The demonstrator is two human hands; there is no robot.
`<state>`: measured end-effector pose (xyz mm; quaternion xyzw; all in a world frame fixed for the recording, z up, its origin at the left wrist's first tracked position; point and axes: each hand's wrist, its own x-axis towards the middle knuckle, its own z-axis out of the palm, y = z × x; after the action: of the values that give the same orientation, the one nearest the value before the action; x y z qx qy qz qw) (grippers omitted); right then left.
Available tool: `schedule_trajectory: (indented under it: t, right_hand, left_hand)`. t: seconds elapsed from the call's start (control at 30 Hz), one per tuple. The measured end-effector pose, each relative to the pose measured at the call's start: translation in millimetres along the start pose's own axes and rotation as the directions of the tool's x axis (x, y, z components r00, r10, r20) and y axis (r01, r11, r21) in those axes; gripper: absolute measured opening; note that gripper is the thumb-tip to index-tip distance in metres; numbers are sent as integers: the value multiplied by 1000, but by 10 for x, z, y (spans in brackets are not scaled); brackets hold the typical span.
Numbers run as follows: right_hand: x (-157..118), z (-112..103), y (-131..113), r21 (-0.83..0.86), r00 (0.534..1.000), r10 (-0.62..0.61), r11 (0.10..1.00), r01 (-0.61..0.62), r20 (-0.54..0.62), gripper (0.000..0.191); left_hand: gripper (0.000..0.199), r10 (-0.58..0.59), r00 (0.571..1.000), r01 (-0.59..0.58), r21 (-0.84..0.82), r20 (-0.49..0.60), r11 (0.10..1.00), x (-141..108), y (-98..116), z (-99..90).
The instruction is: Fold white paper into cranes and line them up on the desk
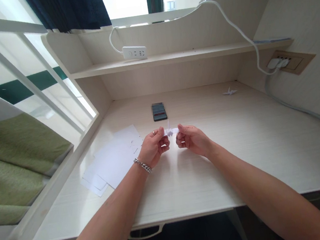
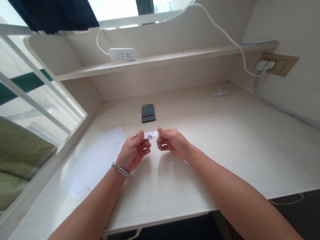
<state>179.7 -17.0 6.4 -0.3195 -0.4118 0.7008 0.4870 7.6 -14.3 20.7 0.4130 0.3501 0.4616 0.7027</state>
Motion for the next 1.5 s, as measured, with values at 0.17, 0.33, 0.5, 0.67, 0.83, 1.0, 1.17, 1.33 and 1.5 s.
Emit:
schedule_trajectory:
  t: [0.17, 0.33, 0.5, 0.67, 0.83, 1.0, 1.17, 1.33, 1.5]
  right_hand:
    - [-19, 53, -9, -125, 998, -3, 992, -5, -65, 38]
    - [-24, 75, -21, -124, 995, -26, 992, 14, -93, 32]
    - [-12, 87, -24, -45, 993, -42, 998, 37, -107, 28]
    - [-6, 106, -17, -10, 993, -56, 998, 56, -105, 26]
    - [-2, 107, -16, 17, 991, -55, 998, 58, -122, 26]
    - [-1, 120, -5, 21, 993, -56, 998, 59, -105, 25]
    - [4, 78, -23, 41, 989, -59, 997, 65, -136, 26]
    - [-7, 34, -59, -65, 982, -67, 996, 56, -176, 30]
    - [-11, 36, -50, -85, 991, -30, 996, 19, -129, 34]
  left_hand:
    - [43, 79, 995, -67, 184, -61, 981, 45, -68, -27]
    - [43, 45, 998, -35, 223, -37, 974, 53, -90, -26]
    - [43, -24, 1000, 24, -13, -7, 1000, 26, -44, 5]
    - [40, -59, 997, 65, -141, 44, 988, 27, -44, 3]
    - [39, -31, 998, 41, -171, 60, 984, 33, -62, -10]
    - [37, 7, 997, 8, -206, 73, 979, 20, -56, -1]
    - [45, 69, 996, -56, -221, 51, 974, 5, 10, -4]
    - [49, 104, 992, -101, 50, -67, 994, 28, 2, -35]
    - [39, 64, 996, -55, 131, -67, 990, 44, -58, -8]
